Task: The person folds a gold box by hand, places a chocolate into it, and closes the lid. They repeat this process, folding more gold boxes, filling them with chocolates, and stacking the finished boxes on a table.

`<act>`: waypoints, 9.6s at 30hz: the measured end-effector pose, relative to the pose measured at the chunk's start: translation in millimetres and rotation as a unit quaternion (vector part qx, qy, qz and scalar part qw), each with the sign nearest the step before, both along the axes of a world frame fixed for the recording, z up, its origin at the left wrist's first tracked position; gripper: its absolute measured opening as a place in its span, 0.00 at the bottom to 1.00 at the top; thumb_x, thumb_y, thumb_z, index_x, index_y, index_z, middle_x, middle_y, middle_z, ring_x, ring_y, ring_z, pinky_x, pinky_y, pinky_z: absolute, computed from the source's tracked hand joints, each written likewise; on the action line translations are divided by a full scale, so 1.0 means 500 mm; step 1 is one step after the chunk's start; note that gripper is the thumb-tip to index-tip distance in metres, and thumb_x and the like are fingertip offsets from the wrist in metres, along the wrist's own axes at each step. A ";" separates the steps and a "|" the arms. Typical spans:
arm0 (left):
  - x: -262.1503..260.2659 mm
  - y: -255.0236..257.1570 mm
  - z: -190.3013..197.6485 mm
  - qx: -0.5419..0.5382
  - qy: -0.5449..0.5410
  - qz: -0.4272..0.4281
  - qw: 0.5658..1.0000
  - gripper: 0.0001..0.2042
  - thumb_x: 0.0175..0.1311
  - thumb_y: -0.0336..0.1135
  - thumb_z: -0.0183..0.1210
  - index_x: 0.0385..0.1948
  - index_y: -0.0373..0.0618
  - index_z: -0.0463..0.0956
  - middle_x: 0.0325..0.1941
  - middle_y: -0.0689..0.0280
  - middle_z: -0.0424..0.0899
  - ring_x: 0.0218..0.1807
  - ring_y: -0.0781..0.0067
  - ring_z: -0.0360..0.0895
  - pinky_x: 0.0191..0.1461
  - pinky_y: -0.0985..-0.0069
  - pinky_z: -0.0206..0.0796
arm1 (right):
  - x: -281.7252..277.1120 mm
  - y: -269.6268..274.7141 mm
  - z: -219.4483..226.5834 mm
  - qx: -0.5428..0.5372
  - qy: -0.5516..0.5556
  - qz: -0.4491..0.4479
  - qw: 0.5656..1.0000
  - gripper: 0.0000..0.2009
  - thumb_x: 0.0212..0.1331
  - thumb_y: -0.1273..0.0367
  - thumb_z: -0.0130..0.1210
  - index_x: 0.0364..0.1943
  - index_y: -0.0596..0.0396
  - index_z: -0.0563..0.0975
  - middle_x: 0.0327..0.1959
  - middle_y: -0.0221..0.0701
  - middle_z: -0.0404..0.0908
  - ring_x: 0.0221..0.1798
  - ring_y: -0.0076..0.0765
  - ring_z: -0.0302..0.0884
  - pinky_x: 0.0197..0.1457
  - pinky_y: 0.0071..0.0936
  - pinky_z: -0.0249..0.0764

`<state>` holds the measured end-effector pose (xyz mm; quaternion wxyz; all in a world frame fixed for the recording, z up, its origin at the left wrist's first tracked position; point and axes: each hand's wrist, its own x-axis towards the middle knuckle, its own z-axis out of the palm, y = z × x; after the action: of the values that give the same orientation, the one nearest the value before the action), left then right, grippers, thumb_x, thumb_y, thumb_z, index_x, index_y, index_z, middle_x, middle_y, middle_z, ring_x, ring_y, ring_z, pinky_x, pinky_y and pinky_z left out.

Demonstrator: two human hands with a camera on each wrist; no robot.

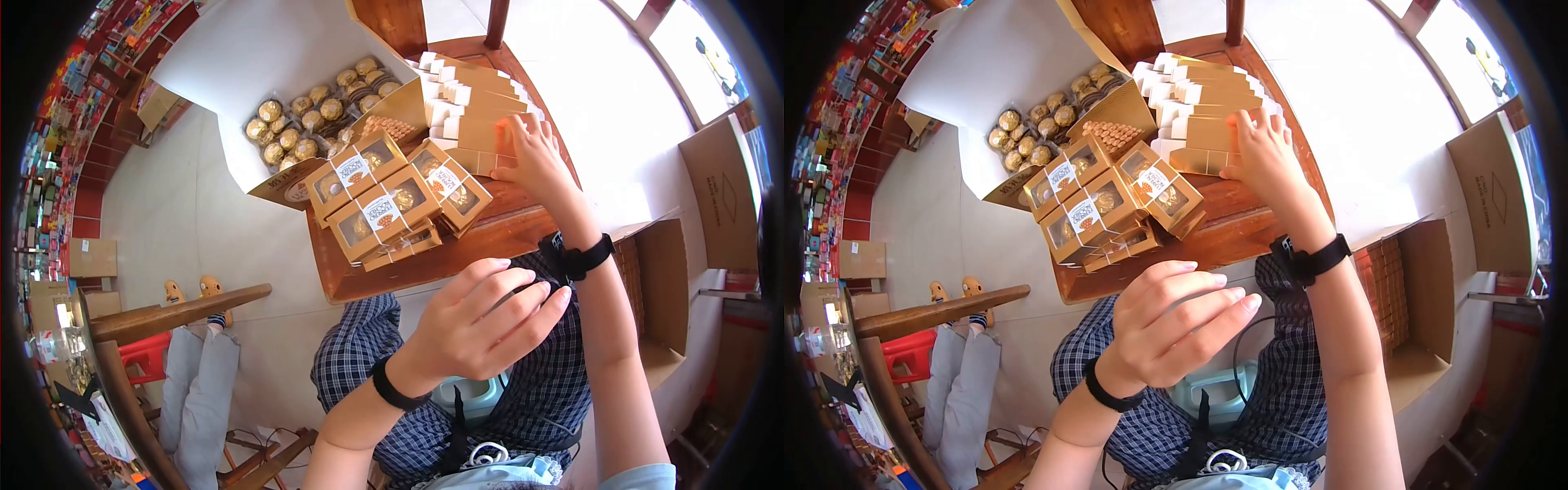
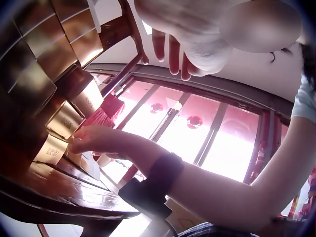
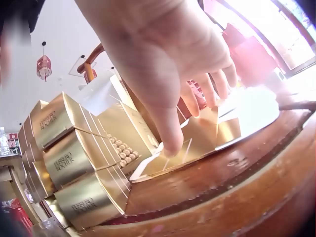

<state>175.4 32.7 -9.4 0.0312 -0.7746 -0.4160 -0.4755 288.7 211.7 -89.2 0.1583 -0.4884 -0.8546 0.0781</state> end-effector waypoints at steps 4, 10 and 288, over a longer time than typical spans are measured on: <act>-0.001 0.001 -0.004 0.000 -0.003 0.007 1.000 0.12 0.48 0.30 0.63 0.36 0.47 0.77 0.33 0.72 0.79 0.36 0.74 0.76 0.41 0.74 0.70 | -0.006 0.005 0.001 0.009 -0.046 -0.043 0.998 0.37 0.32 0.66 0.70 0.51 0.56 0.63 0.55 0.43 0.60 0.60 0.51 0.56 0.55 0.48 0.62; -0.009 0.000 -0.002 -0.008 0.000 0.012 1.000 0.11 0.48 0.29 0.63 0.35 0.48 0.77 0.32 0.72 0.79 0.36 0.74 0.76 0.41 0.74 0.70 | -0.012 0.010 0.005 -0.029 -0.056 -0.061 0.996 0.36 0.31 0.65 0.70 0.49 0.56 0.63 0.53 0.43 0.61 0.60 0.49 0.56 0.54 0.45 0.62; -0.273 -0.065 0.056 -0.004 -0.770 -0.133 0.624 0.16 0.64 0.38 0.47 0.49 0.38 0.68 0.50 0.58 0.73 0.52 0.65 0.71 0.50 0.71 0.69 | -0.179 -0.094 0.327 -0.334 0.318 0.287 0.840 0.24 0.61 0.60 0.48 0.58 0.59 0.64 0.41 0.37 0.76 0.43 0.29 0.76 0.48 0.23 0.72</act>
<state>39.1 0.2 18.4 -0.3672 -0.1734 -0.1823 -0.8955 199.3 164.5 74.4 0.2191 -0.1930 -0.7811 0.5519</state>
